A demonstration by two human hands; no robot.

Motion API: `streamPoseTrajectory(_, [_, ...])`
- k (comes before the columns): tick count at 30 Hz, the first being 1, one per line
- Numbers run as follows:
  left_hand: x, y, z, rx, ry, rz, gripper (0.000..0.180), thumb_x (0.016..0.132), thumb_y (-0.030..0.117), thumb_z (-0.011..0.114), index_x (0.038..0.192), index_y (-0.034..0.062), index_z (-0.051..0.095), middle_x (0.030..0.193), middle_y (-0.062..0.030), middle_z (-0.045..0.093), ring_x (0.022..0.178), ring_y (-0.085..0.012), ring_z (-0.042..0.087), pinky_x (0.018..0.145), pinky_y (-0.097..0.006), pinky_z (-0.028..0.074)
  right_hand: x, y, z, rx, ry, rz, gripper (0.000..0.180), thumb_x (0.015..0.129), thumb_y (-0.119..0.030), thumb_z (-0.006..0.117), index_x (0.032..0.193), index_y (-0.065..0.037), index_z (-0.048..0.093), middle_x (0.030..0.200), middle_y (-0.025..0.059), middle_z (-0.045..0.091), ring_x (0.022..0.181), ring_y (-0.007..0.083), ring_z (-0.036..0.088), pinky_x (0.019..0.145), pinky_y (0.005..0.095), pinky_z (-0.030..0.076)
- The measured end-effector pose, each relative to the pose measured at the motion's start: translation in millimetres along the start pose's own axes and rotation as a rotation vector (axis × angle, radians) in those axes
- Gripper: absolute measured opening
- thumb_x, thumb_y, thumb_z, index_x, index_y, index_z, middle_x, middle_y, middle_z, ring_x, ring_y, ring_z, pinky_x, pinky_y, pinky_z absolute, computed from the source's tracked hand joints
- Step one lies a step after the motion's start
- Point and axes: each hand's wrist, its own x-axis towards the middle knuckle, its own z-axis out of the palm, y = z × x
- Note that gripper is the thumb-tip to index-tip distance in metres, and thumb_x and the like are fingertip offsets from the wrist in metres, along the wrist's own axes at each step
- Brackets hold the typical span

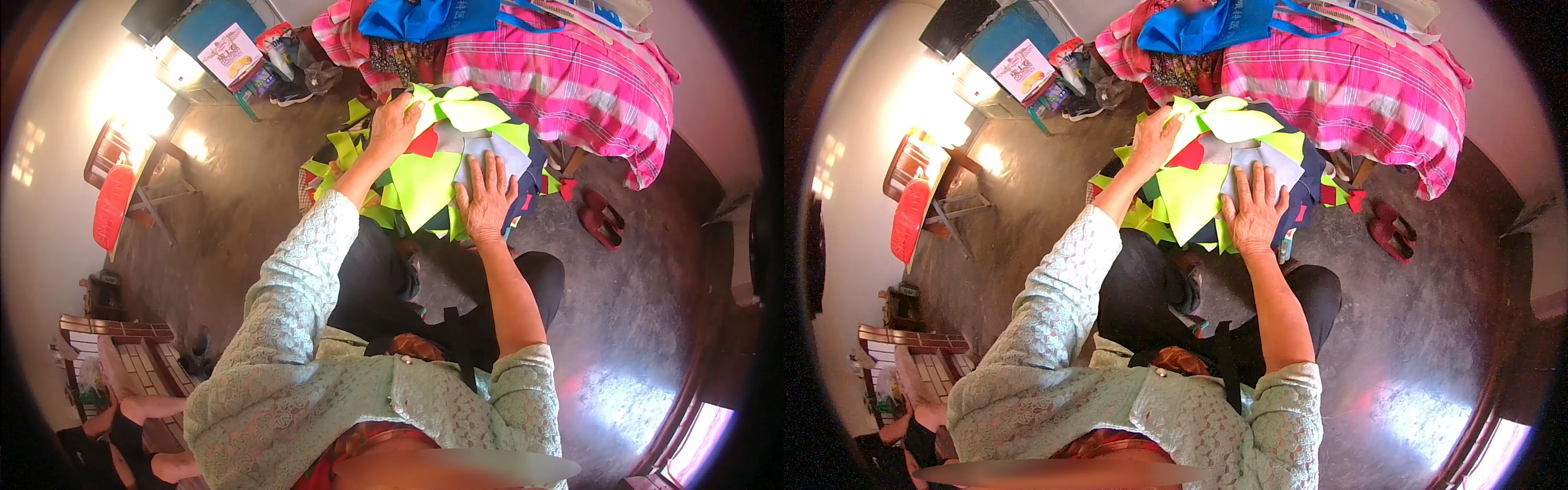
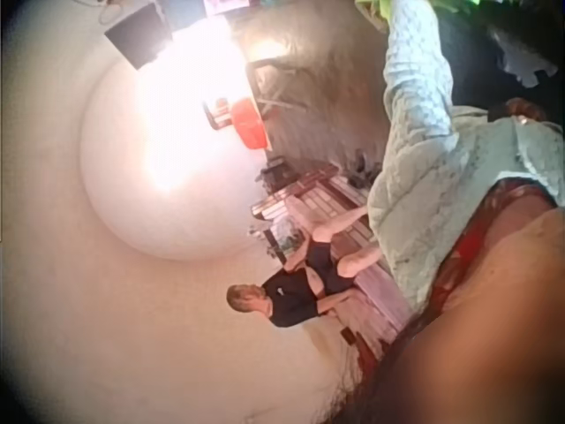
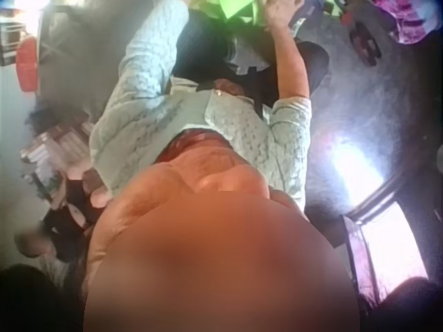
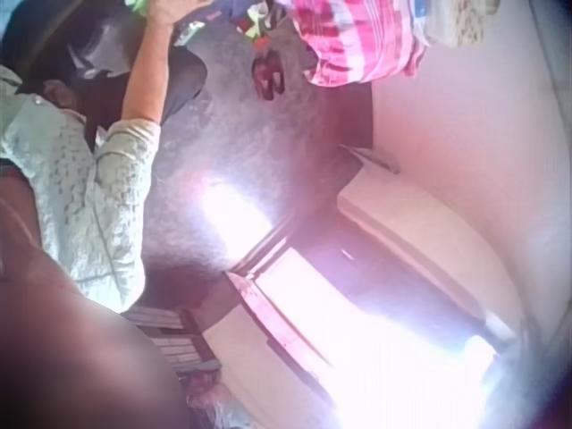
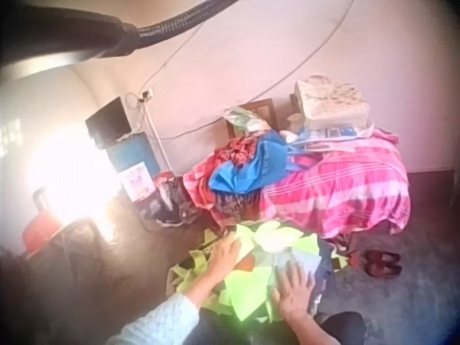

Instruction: The person sits on the floor and sorts through a pile of colorful fabric pieces. They pick up individual pieces, separate them by color, and place them into smaller stacks on their lap.

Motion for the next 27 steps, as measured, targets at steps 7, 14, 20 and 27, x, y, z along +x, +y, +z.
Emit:
streamPoseTrajectory(7, [-31, -9, 14, 0.240, -0.230, 0.121, 0.029, 0.084, 0.027, 0.064, 0.099, 0.0026, 0.057, 0.090, -0.0198, 0.063, 0.085, -0.0385, 0.061, 0.072, -0.046, 0.049, 0, 0, 1, 0.001, 0.003, -0.006, 0.056, 0.086, -0.043, 0.055, 0.137, -0.021, 0.046, 0.146, 0.0097, 0.037, 0.137, 0.0278, 0.029, 0.110, 0.0532, 0.012])
streamPoseTrajectory(14, [-45, 4, 16, 0.303, -0.288, 0.087, 0.055, 0.071, 0.033, 0.074, 0.111, -0.0003, 0.055, 0.115, -0.0172, 0.059, 0.106, -0.0345, 0.057, 0.090, -0.044, 0.046, 0, 0, 1, 0.003, 0.006, -0.006, 0.057, 0.086, -0.043, 0.056, 0.137, -0.020, 0.046, 0.146, 0.0102, 0.037, 0.137, 0.0280, 0.029, 0.110, 0.0533, 0.012])
streamPoseTrajectory(20, [-37, -1, 18, 0.266, -0.295, -0.009, 0.035, 0.077, 0.022, 0.063, 0.103, -0.0008, 0.058, 0.100, -0.0217, 0.062, 0.093, -0.0369, 0.061, 0.079, -0.045, 0.049, 0, 0, 1, -0.001, 0.009, 0.000, 0.057, 0.085, -0.043, 0.056, 0.137, -0.021, 0.046, 0.145, 0.0095, 0.038, 0.137, 0.0277, 0.029, 0.110, 0.0532, 0.013])
streamPoseTrajectory(27, [2, -32, 4, -0.209, 0.061, -0.322, 0.018, 0.080, 0.006, 0.057, 0.097, -0.0018, 0.058, 0.076, -0.0071, 0.062, 0.067, -0.0125, 0.057, 0.062, -0.032, 0.046, 1, -1, 3, -0.001, 0.017, -0.007, 0.058, 0.085, -0.043, 0.057, 0.137, -0.022, 0.046, 0.146, 0.0084, 0.037, 0.137, 0.0273, 0.029, 0.110, 0.0530, 0.013])
